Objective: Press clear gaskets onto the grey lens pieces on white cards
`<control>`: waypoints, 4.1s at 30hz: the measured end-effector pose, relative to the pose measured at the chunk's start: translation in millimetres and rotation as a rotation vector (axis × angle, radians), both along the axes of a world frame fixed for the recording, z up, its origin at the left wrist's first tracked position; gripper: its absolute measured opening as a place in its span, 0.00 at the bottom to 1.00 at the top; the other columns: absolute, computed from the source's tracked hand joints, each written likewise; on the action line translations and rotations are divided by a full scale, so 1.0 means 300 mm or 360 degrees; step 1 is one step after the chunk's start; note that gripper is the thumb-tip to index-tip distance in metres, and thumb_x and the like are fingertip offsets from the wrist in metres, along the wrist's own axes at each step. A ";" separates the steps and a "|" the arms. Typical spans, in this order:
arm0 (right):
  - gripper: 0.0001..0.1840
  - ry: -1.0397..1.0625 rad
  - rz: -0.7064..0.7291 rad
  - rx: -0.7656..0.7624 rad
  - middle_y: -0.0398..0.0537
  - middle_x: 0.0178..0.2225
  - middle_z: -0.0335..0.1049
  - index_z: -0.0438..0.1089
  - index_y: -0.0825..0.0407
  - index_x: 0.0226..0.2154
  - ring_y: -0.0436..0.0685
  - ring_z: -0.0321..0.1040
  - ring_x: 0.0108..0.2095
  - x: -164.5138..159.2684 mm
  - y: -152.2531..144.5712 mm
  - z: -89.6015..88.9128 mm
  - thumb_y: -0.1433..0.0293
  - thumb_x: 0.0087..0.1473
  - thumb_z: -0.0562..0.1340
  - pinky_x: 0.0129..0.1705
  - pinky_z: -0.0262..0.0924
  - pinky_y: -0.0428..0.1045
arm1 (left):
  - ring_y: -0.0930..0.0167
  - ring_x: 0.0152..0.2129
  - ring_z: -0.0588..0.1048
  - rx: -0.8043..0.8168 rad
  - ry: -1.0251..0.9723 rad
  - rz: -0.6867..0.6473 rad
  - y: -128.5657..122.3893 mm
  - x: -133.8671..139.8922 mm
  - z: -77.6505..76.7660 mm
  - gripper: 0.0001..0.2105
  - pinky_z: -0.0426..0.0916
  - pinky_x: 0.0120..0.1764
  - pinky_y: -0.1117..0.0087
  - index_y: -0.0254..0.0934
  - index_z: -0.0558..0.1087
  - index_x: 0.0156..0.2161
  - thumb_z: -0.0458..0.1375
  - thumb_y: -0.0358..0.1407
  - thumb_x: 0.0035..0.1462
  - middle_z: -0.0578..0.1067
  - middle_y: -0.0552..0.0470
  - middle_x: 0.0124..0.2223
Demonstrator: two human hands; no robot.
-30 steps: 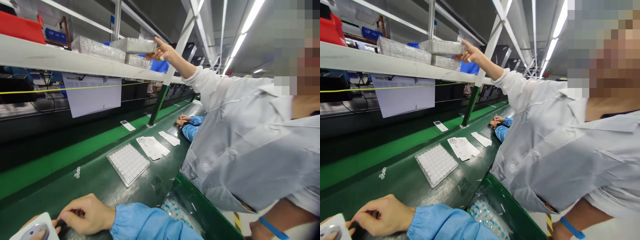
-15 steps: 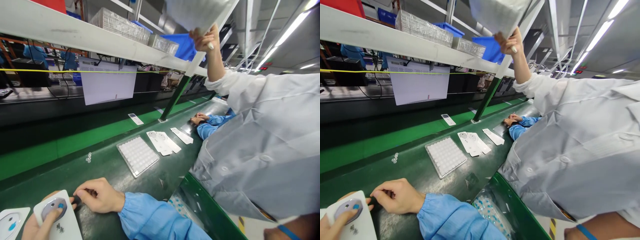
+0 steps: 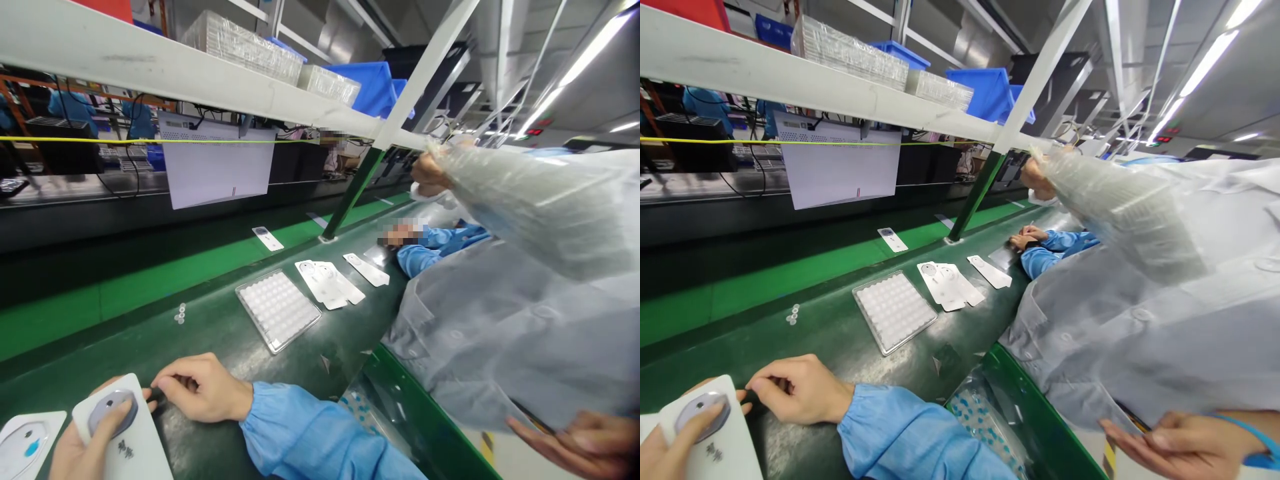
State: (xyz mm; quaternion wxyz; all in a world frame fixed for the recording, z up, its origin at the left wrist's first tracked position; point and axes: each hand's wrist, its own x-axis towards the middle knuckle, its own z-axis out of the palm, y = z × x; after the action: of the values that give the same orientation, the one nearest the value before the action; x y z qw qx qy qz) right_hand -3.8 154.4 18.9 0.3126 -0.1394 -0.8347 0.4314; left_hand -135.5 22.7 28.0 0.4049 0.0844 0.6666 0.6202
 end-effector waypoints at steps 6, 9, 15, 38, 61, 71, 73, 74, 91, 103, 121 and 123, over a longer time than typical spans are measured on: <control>0.16 0.0128 0.0018 0.0018 0.47 0.31 0.79 0.79 0.56 0.40 0.46 0.65 0.23 0.001 0.005 0.006 0.65 0.65 0.58 0.27 0.62 0.41 | 0.56 0.35 0.84 -0.0019 -0.0091 0.0006 0.009 -0.011 0.012 0.31 0.80 0.31 0.68 0.40 0.73 0.54 0.70 0.35 0.40 0.84 0.48 0.37; 0.16 0.0189 0.0034 0.0026 0.47 0.30 0.79 0.80 0.56 0.38 0.47 0.65 0.23 0.007 0.004 0.013 0.65 0.64 0.58 0.26 0.61 0.41 | 0.55 0.36 0.84 0.0030 -0.0029 0.0007 0.010 -0.005 0.024 0.33 0.80 0.33 0.66 0.39 0.72 0.54 0.71 0.36 0.40 0.84 0.48 0.38; 0.15 0.0100 -0.0015 0.0077 0.45 0.25 0.74 0.79 0.56 0.36 0.47 0.63 0.22 0.011 0.003 0.010 0.68 0.63 0.58 0.25 0.56 0.42 | 0.55 0.34 0.84 0.0156 0.0062 -0.0070 0.009 0.041 0.059 0.30 0.79 0.32 0.66 0.34 0.69 0.52 0.69 0.36 0.41 0.84 0.46 0.35; 0.13 -0.0173 -0.0040 0.0598 0.47 0.39 0.78 0.74 0.49 0.51 0.51 0.72 0.30 0.098 0.064 0.107 0.67 0.68 0.58 0.34 0.65 0.46 | 0.60 0.30 0.83 0.0310 0.0122 -0.0160 0.008 0.028 -0.005 0.26 0.77 0.32 0.65 0.32 0.72 0.49 0.68 0.37 0.44 0.82 0.46 0.36; 0.10 0.0006 -0.0150 0.0931 0.46 0.35 0.77 0.76 0.51 0.42 0.50 0.74 0.32 0.015 -0.039 -0.032 0.70 0.70 0.57 0.31 0.65 0.44 | 0.64 0.41 0.80 0.0374 0.0746 -0.0378 0.006 0.035 -0.049 0.16 0.73 0.44 0.65 0.32 0.76 0.49 0.60 0.34 0.56 0.82 0.45 0.45; 0.09 -0.0066 -0.0122 0.0762 0.48 0.36 0.75 0.71 0.51 0.41 0.51 0.72 0.31 0.011 -0.051 -0.024 0.70 0.70 0.55 0.28 0.63 0.45 | 0.62 0.42 0.80 0.0377 0.0665 -0.0391 0.006 0.036 -0.027 0.14 0.73 0.44 0.66 0.33 0.79 0.47 0.61 0.33 0.55 0.82 0.45 0.45; 0.09 -0.0037 -0.0110 0.0722 0.48 0.36 0.74 0.71 0.51 0.41 0.51 0.73 0.32 0.012 -0.051 -0.026 0.70 0.70 0.55 0.29 0.64 0.45 | 0.61 0.44 0.79 0.0391 0.0613 -0.0387 0.006 0.034 -0.026 0.16 0.72 0.46 0.66 0.33 0.79 0.48 0.62 0.34 0.54 0.82 0.45 0.47; 0.08 -0.0019 -0.0098 0.0699 0.48 0.36 0.74 0.71 0.51 0.41 0.51 0.73 0.32 0.012 -0.051 -0.027 0.70 0.70 0.56 0.30 0.64 0.45 | 0.61 0.44 0.79 0.0388 0.0582 -0.0388 0.007 0.033 -0.025 0.18 0.72 0.46 0.66 0.33 0.78 0.50 0.62 0.34 0.54 0.81 0.44 0.49; 0.10 0.0208 -0.0082 0.0953 0.47 0.36 0.79 0.74 0.51 0.41 0.51 0.77 0.33 0.020 -0.038 -0.039 0.77 0.66 0.58 0.33 0.68 0.45 | 0.65 0.38 0.76 0.0357 0.0281 -0.0326 0.006 0.018 -0.039 0.28 0.69 0.40 0.69 0.31 0.72 0.60 0.61 0.37 0.53 0.80 0.46 0.46; 0.11 0.0138 -0.0021 0.1086 0.47 0.36 0.79 0.74 0.51 0.42 0.51 0.76 0.31 0.032 -0.025 -0.051 0.78 0.66 0.57 0.32 0.67 0.46 | 0.68 0.32 0.75 0.0382 0.0233 -0.0340 0.005 0.023 -0.044 0.28 0.69 0.36 0.70 0.33 0.71 0.62 0.60 0.37 0.55 0.80 0.49 0.40; 0.08 0.0216 -0.0081 0.0603 0.47 0.33 0.77 0.73 0.49 0.39 0.52 0.73 0.31 0.023 -0.040 -0.035 0.77 0.65 0.60 0.29 0.66 0.46 | 0.68 0.34 0.75 0.0401 0.0405 -0.0459 -0.007 0.033 -0.043 0.27 0.70 0.35 0.72 0.33 0.69 0.64 0.59 0.38 0.60 0.80 0.46 0.44; 0.08 0.0205 -0.0076 0.0601 0.47 0.34 0.77 0.73 0.49 0.39 0.52 0.74 0.32 0.025 -0.040 -0.035 0.77 0.65 0.59 0.30 0.67 0.46 | 0.67 0.34 0.75 0.0398 0.0419 -0.0458 -0.005 0.033 -0.040 0.27 0.70 0.35 0.71 0.32 0.69 0.64 0.59 0.38 0.61 0.80 0.46 0.44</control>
State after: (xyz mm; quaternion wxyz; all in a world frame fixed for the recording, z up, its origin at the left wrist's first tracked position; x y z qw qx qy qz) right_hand 3.7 142.5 8.5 0.3961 -0.0703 -0.8755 0.2676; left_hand -125.6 21.2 16.0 0.3852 0.3082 0.6128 0.6174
